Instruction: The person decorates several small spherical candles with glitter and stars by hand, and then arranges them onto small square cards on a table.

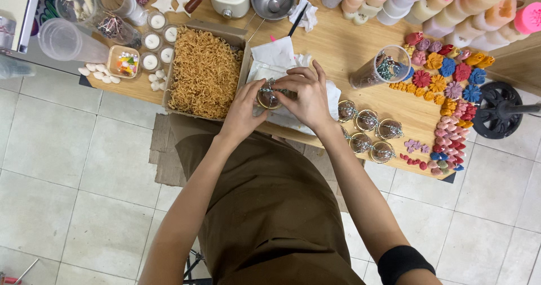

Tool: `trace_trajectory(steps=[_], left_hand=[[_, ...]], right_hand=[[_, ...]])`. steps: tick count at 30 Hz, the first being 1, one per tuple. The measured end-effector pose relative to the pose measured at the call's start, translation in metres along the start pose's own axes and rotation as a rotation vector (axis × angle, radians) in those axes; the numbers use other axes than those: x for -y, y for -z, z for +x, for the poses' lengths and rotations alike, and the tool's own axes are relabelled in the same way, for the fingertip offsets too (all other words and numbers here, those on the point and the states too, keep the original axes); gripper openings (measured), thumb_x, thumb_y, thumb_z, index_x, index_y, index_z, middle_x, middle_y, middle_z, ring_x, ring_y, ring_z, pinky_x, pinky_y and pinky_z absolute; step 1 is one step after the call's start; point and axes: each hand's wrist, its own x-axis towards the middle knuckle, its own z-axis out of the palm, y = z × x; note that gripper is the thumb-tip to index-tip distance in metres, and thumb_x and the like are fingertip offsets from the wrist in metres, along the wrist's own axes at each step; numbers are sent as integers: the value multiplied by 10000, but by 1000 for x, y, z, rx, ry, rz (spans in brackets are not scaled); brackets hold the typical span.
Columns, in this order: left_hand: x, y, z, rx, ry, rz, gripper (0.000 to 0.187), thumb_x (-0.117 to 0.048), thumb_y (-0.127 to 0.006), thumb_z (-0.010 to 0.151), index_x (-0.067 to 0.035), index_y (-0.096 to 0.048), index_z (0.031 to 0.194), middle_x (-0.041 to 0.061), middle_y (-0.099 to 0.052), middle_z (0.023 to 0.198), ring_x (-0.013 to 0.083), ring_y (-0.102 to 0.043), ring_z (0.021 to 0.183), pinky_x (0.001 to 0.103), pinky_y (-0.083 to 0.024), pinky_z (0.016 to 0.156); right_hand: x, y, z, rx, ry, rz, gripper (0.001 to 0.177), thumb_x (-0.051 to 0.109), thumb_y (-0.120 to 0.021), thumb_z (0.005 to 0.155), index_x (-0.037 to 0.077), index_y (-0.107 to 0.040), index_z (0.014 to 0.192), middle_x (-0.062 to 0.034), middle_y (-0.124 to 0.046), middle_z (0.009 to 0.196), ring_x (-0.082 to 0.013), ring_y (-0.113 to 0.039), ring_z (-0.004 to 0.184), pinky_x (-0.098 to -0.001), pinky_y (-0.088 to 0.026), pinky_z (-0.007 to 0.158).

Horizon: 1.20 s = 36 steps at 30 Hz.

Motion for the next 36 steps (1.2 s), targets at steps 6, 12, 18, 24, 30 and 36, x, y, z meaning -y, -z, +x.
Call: trace_trajectory(steps=[6,12,18,24,30,36], left_hand=[[-5,4,4,-16,-60,59,833,-94,-845,766,-39,-422,1482,196,-479,1459,386,-463,1382,456,-412,1158],[-6,3,9,-16,8,22,717,-263,-860,847,-60,-512,1441,163,-525,1444,353,-508,1383,427,-452,1117],[0,8,11,22,-13,23,777,-290,-882,831,-62,-506,1471,158,-529,1462,335,-528,1378,419,-453,1138],[1,11,18,102,67,36,930,-295,-898,729,-51,-417,1487,172,-467,1493,337,-496,1368,425,-423,1140],[3,-5,11,-14,43,110,840,-244,-907,757,-43,-461,1439,185,-477,1476,370,-447,1401,450,-375,1182],[0,-8,11,-30,52,130,814,-213,-896,724,-28,-481,1400,177,-499,1418,373,-458,1364,446,-372,1163]], right_hand=[[-3,5,-1,3,-11,10,295,287,-826,824,173,-802,1095,5,-780,1037,-214,-614,1208,-570,-204,1232],[-3,3,-2,9,-26,1,290,291,-844,801,184,-802,1068,1,-787,1024,-207,-624,1207,-565,-201,1242],[-1,19,-4,-43,-30,116,590,261,-902,743,137,-699,1283,-102,-710,1244,-274,-597,1268,-553,-314,1197],[-29,50,-30,27,-107,105,925,222,-940,628,77,-528,1444,-194,-587,1399,-376,-533,1318,-497,-408,1119],[-40,31,-47,38,-154,53,919,254,-945,652,96,-516,1450,-163,-613,1347,-353,-560,1289,-496,-395,1116],[-50,29,-42,27,-124,79,879,198,-880,656,110,-530,1458,-137,-637,1363,-351,-563,1295,-490,-387,1148]])
